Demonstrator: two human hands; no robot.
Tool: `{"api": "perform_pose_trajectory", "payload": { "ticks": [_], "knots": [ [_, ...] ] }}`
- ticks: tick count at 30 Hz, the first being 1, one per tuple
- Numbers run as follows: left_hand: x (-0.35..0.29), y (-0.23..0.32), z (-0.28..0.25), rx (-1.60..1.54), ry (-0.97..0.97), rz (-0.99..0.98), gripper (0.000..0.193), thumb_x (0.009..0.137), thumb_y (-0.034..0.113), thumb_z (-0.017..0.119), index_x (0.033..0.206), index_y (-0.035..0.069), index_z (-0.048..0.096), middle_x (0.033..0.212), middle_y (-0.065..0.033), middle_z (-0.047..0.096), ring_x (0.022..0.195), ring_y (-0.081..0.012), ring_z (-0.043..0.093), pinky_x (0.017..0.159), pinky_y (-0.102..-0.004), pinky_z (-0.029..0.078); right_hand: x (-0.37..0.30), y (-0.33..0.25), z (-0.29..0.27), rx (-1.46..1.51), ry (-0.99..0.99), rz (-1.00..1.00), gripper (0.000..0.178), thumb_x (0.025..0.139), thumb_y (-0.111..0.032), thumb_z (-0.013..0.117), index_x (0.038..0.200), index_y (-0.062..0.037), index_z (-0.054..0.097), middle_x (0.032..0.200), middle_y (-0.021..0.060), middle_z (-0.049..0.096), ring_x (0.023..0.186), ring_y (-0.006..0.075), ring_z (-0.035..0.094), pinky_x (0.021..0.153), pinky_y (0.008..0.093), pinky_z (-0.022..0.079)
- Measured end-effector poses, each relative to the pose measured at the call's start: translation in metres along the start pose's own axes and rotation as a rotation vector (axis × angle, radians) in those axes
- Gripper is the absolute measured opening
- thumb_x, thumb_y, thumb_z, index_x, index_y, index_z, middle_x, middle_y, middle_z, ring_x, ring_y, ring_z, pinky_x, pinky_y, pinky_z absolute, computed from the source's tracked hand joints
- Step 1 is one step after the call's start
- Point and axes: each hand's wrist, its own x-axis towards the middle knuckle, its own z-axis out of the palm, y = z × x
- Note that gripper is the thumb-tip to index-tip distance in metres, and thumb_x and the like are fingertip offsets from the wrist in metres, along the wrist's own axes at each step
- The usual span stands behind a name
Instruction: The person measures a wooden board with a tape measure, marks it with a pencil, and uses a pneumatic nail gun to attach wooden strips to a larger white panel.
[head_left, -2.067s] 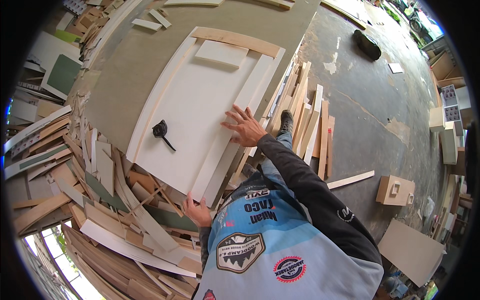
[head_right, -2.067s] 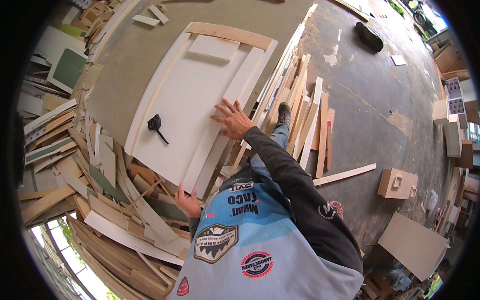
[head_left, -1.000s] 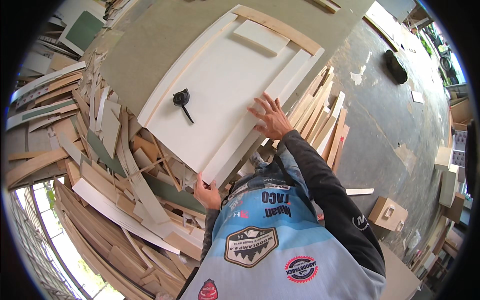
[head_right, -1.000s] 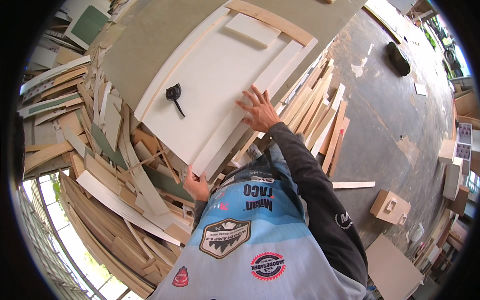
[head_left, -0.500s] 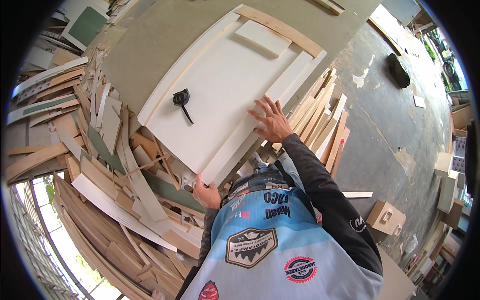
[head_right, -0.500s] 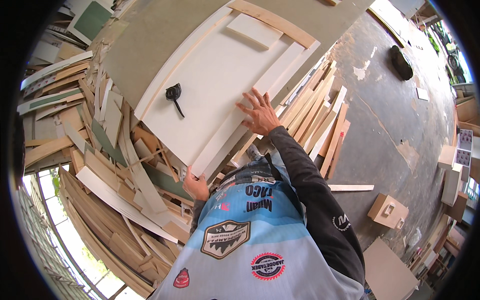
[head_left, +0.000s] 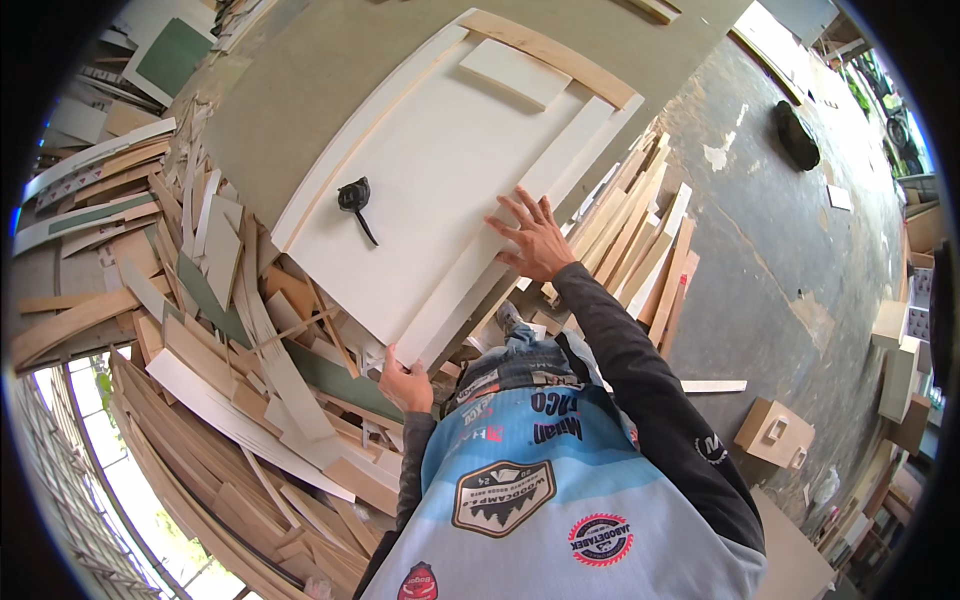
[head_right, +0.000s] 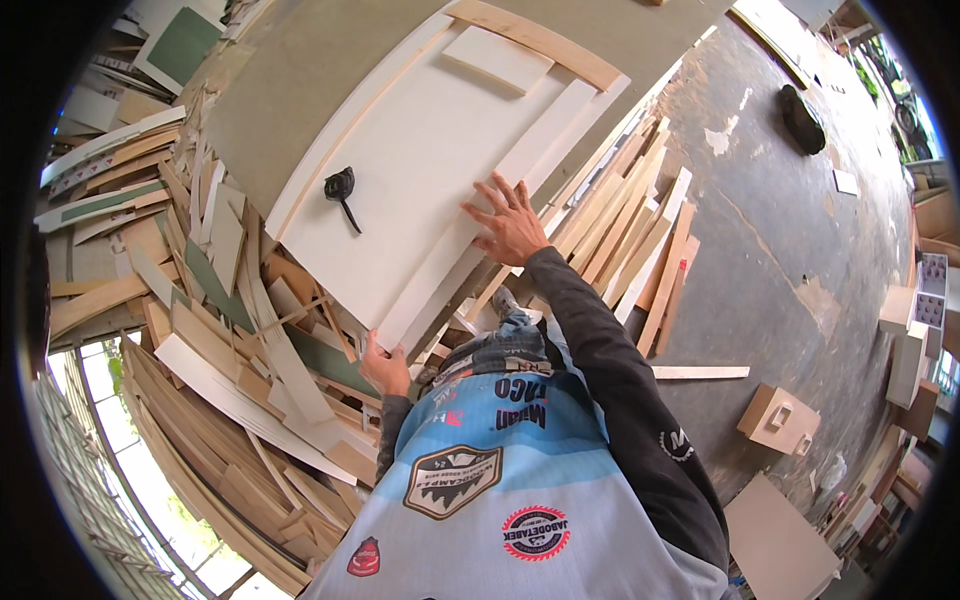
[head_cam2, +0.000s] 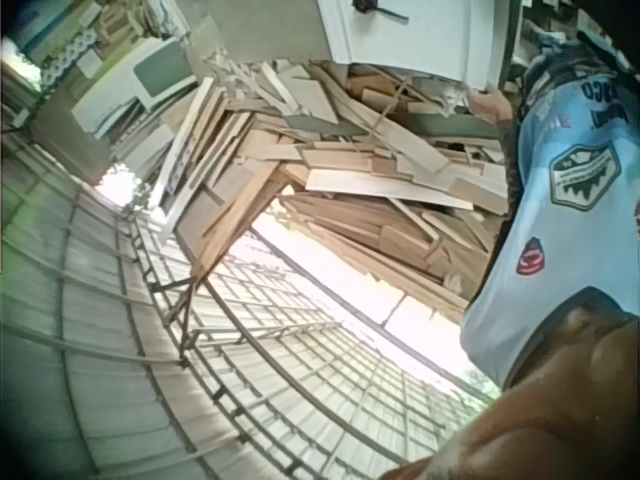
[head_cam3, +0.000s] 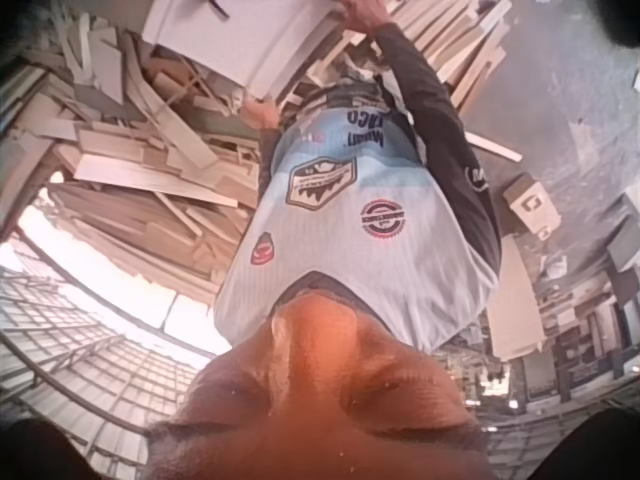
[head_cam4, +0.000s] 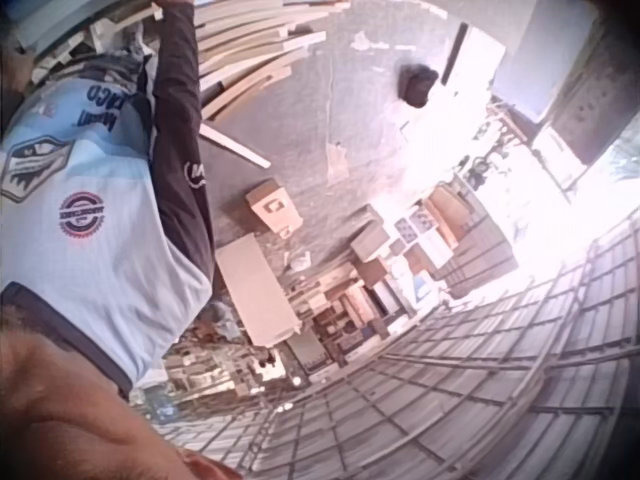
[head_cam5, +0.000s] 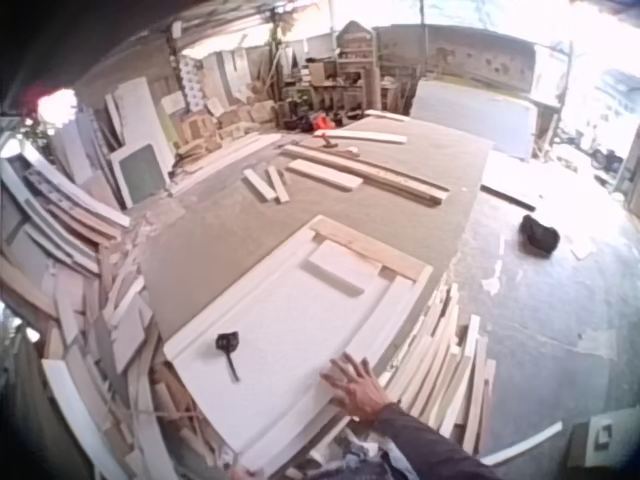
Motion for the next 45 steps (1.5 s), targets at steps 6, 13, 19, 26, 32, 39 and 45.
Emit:
{"api": "perform_pose_trajectory", "payload": {
  "ticks": [6, 13, 19, 26, 32, 39, 45],
  "knots": [
    [0.012, -0.057, 0.026, -0.082, 0.091, 0.117, 0.056, 0.074, -0.008, 0.075, 0.128, -0.003, 0.06, 0.097, -0.0237, 0.074, 0.086, -0.0341, 0.074, 0.079, -0.0425, 0.055, 0.0, -0.006, 0.002, 0.006, -0.02, 0.006, 0.071, 0.085, -0.046, 0.076, 0.15, -0.0345, 0.051, 0.165, 0.0048, 0.03, 0.157, 0.0343, 0.01, 0.124, 0.0663, 0.012],
    [0.017, -0.032, 0.018, 0.132, 0.129, 0.233, 0.054, 0.071, -0.008, 0.075, 0.124, -0.004, 0.063, 0.106, -0.0245, 0.072, 0.096, -0.0354, 0.072, 0.085, -0.0426, 0.056, -0.014, 0.0, 0.006, -0.027, 0.069, 0.038, 0.081, 0.085, -0.045, 0.074, 0.156, -0.0242, 0.042, 0.168, 0.0147, 0.021, 0.157, 0.0341, 0.014, 0.123, 0.0648, 0.016],
    [0.015, -0.01, 0.0, 0.251, 0.033, 0.1, 0.065, 0.068, -0.002, 0.081, 0.131, -0.002, 0.063, 0.115, -0.025, 0.071, 0.096, -0.0346, 0.072, 0.087, -0.0408, 0.057, -0.156, -0.015, 0.025, 0.145, 0.451, 0.143, 0.076, 0.08, -0.024, 0.073, 0.147, -0.0006, 0.046, 0.158, 0.0235, 0.033, 0.136, 0.0395, 0.044, 0.11, 0.051, 0.041],
    [0.054, -0.057, 0.039, 0.265, 0.218, 0.497, 0.069, 0.071, 0.01, 0.081, 0.135, -0.002, 0.06, 0.124, -0.0245, 0.067, 0.11, -0.0378, 0.066, 0.098, -0.043, 0.052, -0.545, -0.029, 0.123, 0.394, -0.125, 1.18, 0.04, 0.087, -0.034, 0.07, 0.112, -0.0031, 0.064, 0.112, 0.0236, 0.064, 0.108, 0.0412, 0.065, 0.09, 0.0528, 0.054],
    [-0.078, -0.007, 0.076, 0.318, 0.096, 0.825, 0.078, 0.071, 0.015, 0.081, 0.142, -0.001, 0.052, 0.128, -0.024, 0.061, 0.116, -0.0394, 0.06, 0.102, -0.0458, 0.048, -0.796, -0.206, 0.168, 0.524, 0.284, 2.26, 0.038, 0.088, -0.029, 0.06, 0.109, 0.0001, 0.073, 0.115, 0.0288, 0.068, 0.109, 0.0456, 0.066, 0.095, 0.052, 0.053],
    [-0.182, 0.066, 0.175, 0.376, -0.106, 1.128, 0.091, 0.072, 0.023, 0.079, 0.151, 0.001, 0.041, 0.134, -0.0233, 0.053, 0.125, -0.0418, 0.05, 0.108, -0.0499, 0.042, -0.769, -0.331, 0.297, 0.622, 0.67, 2.668, 0.034, 0.09, -0.029, 0.062, 0.1, 0.0006, 0.075, 0.107, 0.0276, 0.071, 0.103, 0.0441, 0.068, 0.092, 0.0517, 0.054],
    [-0.179, 0.069, 0.305, 0.499, -0.683, 1.301, 0.081, 0.069, 0.025, 0.079, 0.142, 0.0, 0.051, 0.121, -0.0287, 0.057, 0.113, -0.0435, 0.056, 0.098, -0.0529, 0.045, -0.643, -0.257, 0.385, 0.825, 0.584, 1.973, 0.036, 0.086, -0.036, 0.062, 0.094, -0.0038, 0.077, 0.1, 0.0229, 0.074, 0.095, 0.0387, 0.073, 0.083, 0.0487, 0.056]
  ]
}}
